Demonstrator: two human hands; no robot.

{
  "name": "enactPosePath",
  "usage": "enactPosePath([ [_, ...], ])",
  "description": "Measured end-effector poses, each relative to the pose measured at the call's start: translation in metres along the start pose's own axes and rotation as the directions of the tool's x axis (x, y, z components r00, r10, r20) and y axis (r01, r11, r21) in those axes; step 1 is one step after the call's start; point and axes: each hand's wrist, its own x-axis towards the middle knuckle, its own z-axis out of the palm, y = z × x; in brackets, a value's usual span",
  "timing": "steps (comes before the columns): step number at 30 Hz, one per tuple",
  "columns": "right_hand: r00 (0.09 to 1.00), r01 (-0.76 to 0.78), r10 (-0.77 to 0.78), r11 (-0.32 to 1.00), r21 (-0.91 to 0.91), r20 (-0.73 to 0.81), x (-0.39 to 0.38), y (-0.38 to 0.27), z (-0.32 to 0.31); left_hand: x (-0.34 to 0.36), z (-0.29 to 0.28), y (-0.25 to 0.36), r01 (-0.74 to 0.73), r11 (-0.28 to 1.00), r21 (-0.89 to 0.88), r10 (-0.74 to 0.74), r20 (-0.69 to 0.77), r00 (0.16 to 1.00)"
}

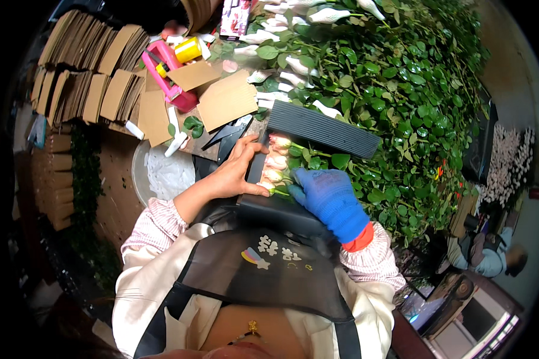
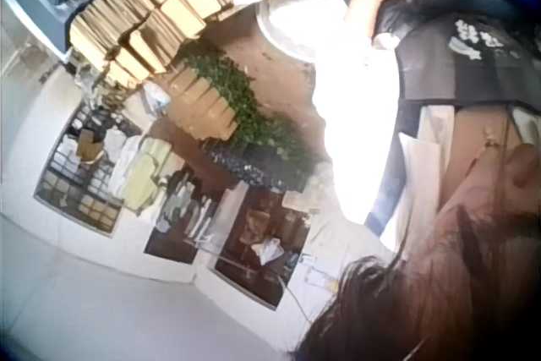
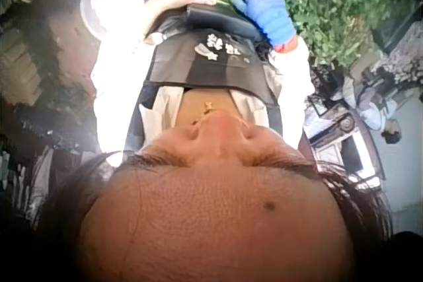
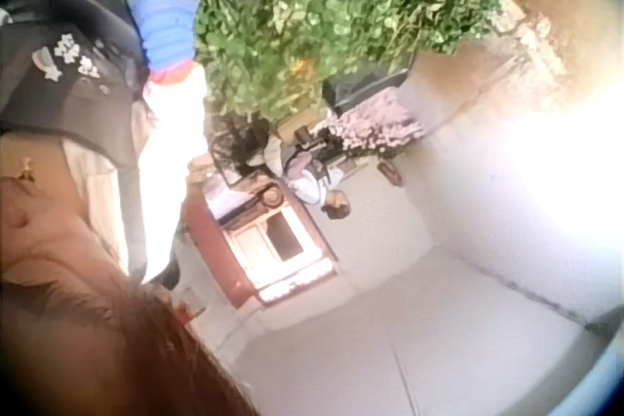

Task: The person arranges white flowers and green leaves into a black rectangular tray. They place the flowers and leaves by hand, then close the tray and secure it with a rubber band.

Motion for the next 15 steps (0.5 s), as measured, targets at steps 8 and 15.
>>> enactPosePath([
  [8, 0.982, 0.047, -0.010, 0.981, -0.189, 0.189, 0.013, -0.008, 0.037, 0.006, -0.007, 0.008, 0.028, 0.999, -0.037, -0.024, 0.113, 0.993],
  [15, 0.984, 0.015, 0.006, 0.993, -0.120, 0.177, 0.009, -0.005, 0.016, 0.010, 0.010, -0.002, 0.018, 0.996, -0.083, -0.025, -0.079, 0.997],
])
